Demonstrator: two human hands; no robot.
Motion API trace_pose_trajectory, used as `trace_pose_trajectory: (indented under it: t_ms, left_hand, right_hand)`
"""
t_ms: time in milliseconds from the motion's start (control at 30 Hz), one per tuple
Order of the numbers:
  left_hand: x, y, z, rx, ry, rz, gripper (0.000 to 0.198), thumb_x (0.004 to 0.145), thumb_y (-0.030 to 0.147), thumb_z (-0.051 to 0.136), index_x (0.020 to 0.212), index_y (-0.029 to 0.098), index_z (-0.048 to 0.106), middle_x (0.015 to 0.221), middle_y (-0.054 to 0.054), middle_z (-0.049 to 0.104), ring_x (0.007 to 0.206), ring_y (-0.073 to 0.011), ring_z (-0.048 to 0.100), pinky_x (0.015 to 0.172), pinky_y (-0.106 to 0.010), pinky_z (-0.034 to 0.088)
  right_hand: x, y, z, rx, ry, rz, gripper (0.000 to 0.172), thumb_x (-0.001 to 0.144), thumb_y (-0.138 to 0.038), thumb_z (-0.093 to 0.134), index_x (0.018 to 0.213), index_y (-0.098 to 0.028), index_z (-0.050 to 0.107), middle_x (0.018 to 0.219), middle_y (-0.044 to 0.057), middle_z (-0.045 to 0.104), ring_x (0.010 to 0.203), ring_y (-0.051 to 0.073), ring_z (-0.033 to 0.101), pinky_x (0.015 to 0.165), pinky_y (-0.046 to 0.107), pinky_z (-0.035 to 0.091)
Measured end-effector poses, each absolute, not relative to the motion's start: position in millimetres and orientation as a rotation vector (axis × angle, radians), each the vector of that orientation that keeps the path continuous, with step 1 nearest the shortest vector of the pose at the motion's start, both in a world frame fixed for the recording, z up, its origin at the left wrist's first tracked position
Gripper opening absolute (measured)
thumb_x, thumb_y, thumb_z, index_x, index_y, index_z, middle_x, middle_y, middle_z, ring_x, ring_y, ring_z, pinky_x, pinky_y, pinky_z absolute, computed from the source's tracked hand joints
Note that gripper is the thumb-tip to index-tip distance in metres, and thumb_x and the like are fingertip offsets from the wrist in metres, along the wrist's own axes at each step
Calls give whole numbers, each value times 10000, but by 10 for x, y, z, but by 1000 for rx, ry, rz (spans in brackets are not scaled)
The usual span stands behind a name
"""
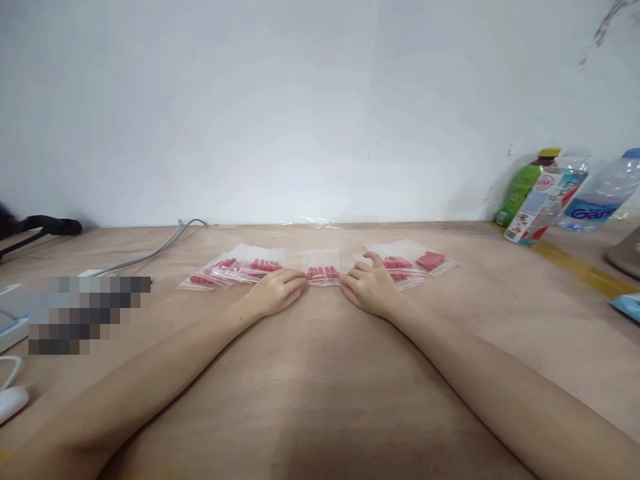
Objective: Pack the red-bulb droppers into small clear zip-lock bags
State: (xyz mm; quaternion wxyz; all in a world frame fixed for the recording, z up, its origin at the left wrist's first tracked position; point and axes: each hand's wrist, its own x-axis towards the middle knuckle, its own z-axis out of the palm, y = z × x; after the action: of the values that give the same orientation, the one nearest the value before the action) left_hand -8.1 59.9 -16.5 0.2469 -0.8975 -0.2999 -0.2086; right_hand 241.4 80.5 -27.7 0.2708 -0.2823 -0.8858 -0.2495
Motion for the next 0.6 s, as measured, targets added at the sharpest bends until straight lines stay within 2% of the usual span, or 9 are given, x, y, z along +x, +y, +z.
trace_pose_trajectory:
  t_ms: [100, 200, 433, 600]
  left_hand:
    - [-65, 622, -189, -2439, -875, -591, 194, 870, 155, 386, 884, 118, 577, 900, -78, 619, 744, -144, 606, 637, -235, 498]
    - [-70, 642, -192, -2438, -875, -583, 182, 870, 198, 413, 903, 129, 578, 931, -71, 618, 764, -142, 612, 640, -225, 501]
    - [-87, 706, -204, -2416, -759, -500, 245, 873, 147, 386, 764, 124, 604, 815, -66, 641, 680, -164, 611, 627, -278, 493]
    - [-76, 714, -165, -2401, -726, -507, 224, 844, 118, 414, 712, 126, 595, 785, -66, 639, 676, -166, 599, 659, -296, 489]
  right_hand:
    - [2389, 822, -293, -766, -2360, -665, 193, 824, -196, 475, 761, -203, 657, 649, 0, 668, 676, 136, 549, 887, 386, 235]
    - [2358, 842, -309, -774, -2307, -718, 225, 835, -192, 470, 712, -202, 657, 600, -8, 658, 620, 122, 539, 900, 392, 220]
    - [2339, 849, -287, -723, -2284, -845, 261, 829, -121, 453, 674, -204, 646, 627, -18, 647, 602, 99, 498, 886, 380, 215]
    - [2331, 832, -247, -690, -2310, -904, 293, 820, -100, 430, 588, -182, 588, 538, -30, 581, 569, 89, 447, 917, 391, 195]
